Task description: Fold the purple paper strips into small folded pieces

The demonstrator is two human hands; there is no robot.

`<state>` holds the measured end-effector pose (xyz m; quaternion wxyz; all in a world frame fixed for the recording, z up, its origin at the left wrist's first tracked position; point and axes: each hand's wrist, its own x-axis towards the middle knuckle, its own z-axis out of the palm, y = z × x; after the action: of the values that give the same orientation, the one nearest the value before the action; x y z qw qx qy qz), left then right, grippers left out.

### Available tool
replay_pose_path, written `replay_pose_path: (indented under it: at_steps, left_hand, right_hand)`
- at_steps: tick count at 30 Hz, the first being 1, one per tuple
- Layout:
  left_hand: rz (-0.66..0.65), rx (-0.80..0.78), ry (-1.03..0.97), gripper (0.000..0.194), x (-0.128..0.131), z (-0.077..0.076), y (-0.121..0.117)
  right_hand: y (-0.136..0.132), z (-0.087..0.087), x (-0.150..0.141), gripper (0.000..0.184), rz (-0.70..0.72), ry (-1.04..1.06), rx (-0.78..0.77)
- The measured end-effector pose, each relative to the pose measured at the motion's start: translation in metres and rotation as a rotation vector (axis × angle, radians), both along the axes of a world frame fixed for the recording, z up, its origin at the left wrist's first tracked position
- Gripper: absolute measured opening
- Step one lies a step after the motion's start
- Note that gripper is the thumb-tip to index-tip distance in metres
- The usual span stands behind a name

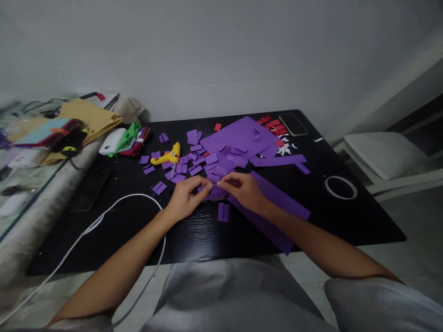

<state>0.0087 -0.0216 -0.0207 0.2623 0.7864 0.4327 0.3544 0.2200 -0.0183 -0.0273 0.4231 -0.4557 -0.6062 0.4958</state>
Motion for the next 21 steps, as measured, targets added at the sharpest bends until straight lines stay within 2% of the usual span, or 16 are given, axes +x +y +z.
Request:
replay_pose_path:
  at_steps: [8,17,21]
  left_hand:
    - [-0.008,0.026,0.000,0.021,-0.0016,-0.0018,0.0017]
    - [-0.067,0.025,-0.007,0.018,-0.0003,-0.0007,0.0009]
    - [-0.014,0.017,-0.012,0.020,-0.0028,0.0003,0.0026]
  right_hand:
    - [0.0032,-0.0012,0.0025,0.024,-0.005,-0.027,0.041]
    - [-0.0016,0.0029,-0.0003,0.018,0.055,-0.043,0.036]
    - [0.0044,0.0054,0.0056,0.019,0.020,-0.012,0.051]
